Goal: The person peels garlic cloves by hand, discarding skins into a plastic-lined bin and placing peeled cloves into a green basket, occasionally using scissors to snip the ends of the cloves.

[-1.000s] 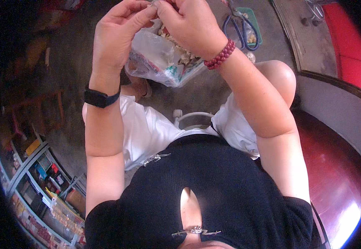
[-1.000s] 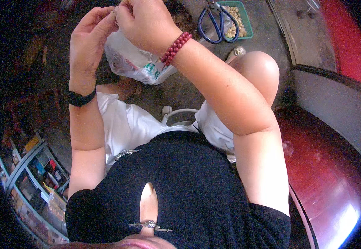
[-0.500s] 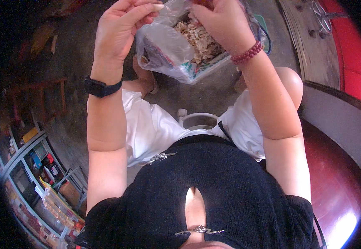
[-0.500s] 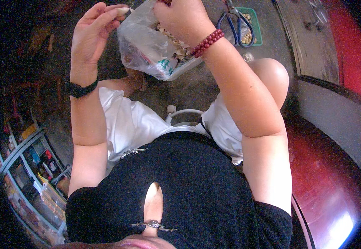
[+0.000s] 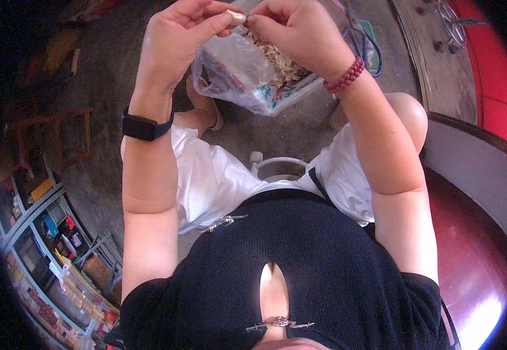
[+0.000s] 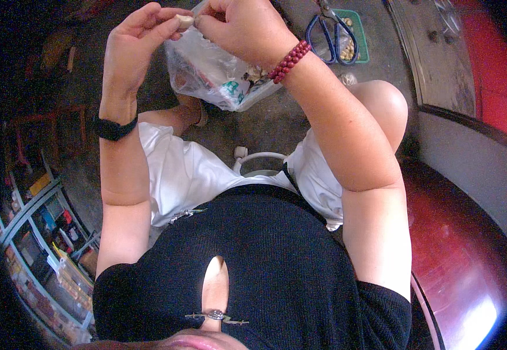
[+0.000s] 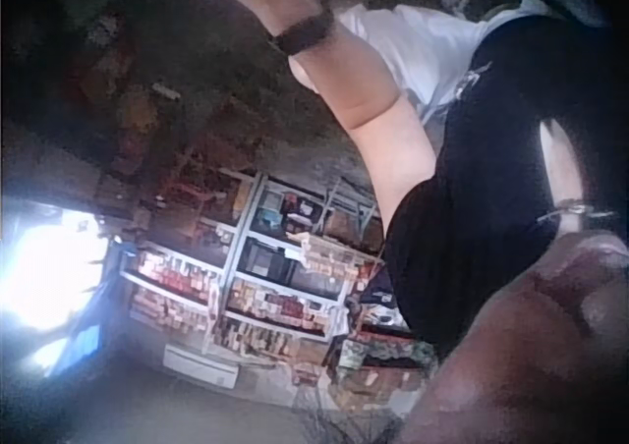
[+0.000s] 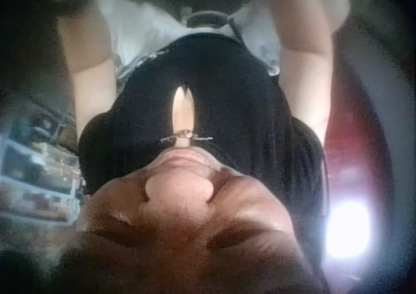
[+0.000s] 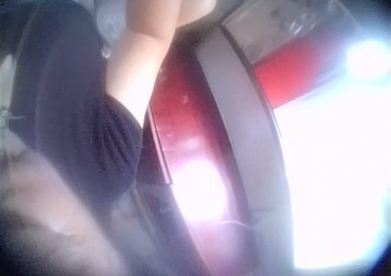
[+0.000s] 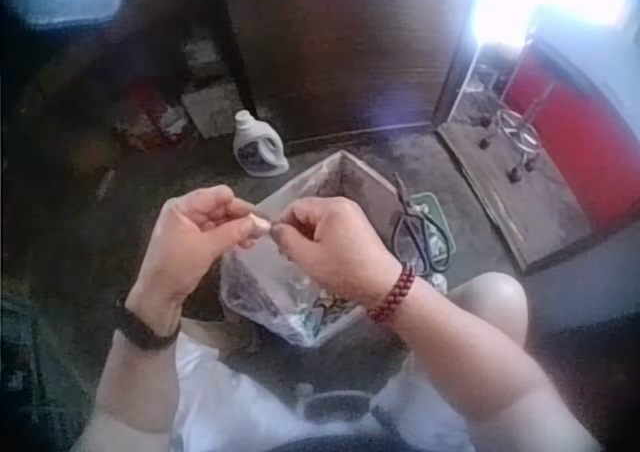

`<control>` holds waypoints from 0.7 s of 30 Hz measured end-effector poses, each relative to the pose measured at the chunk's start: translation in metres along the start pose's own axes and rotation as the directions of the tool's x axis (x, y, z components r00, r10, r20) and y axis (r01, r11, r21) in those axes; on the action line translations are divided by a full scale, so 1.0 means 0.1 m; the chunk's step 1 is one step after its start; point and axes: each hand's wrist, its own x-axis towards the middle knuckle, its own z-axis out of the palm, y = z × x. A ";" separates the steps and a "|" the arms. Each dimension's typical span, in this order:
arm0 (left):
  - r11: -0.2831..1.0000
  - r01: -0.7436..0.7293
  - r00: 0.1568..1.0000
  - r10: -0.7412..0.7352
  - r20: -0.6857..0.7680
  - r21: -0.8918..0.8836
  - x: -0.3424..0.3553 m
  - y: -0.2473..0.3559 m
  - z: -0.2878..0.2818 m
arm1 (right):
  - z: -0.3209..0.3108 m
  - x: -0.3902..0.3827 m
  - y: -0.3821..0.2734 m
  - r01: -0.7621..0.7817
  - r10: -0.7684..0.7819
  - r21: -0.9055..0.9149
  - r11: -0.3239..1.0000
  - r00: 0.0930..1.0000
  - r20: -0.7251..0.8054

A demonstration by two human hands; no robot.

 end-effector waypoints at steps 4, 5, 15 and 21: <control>1.000 0.002 0.998 -0.002 0.063 0.001 0.00 0.01 -0.01 | -0.03 0.01 0.09 -0.052 0.050 0.035 0.998 0.997 0.052; 1.000 -0.008 0.997 0.009 0.078 -0.024 0.00 0.01 -0.01 | -0.05 0.01 0.09 -0.087 0.081 0.074 0.993 0.993 0.082; 0.969 -0.149 0.988 0.155 -0.014 0.199 0.03 -0.21 0.14 | 0.06 -0.04 0.27 0.078 -0.143 -0.292 0.953 0.968 -0.207; 0.977 -0.191 0.977 0.180 -0.112 -0.094 0.00 -0.15 0.33 | 0.08 0.00 0.30 0.009 -0.042 -0.096 0.995 0.937 -0.348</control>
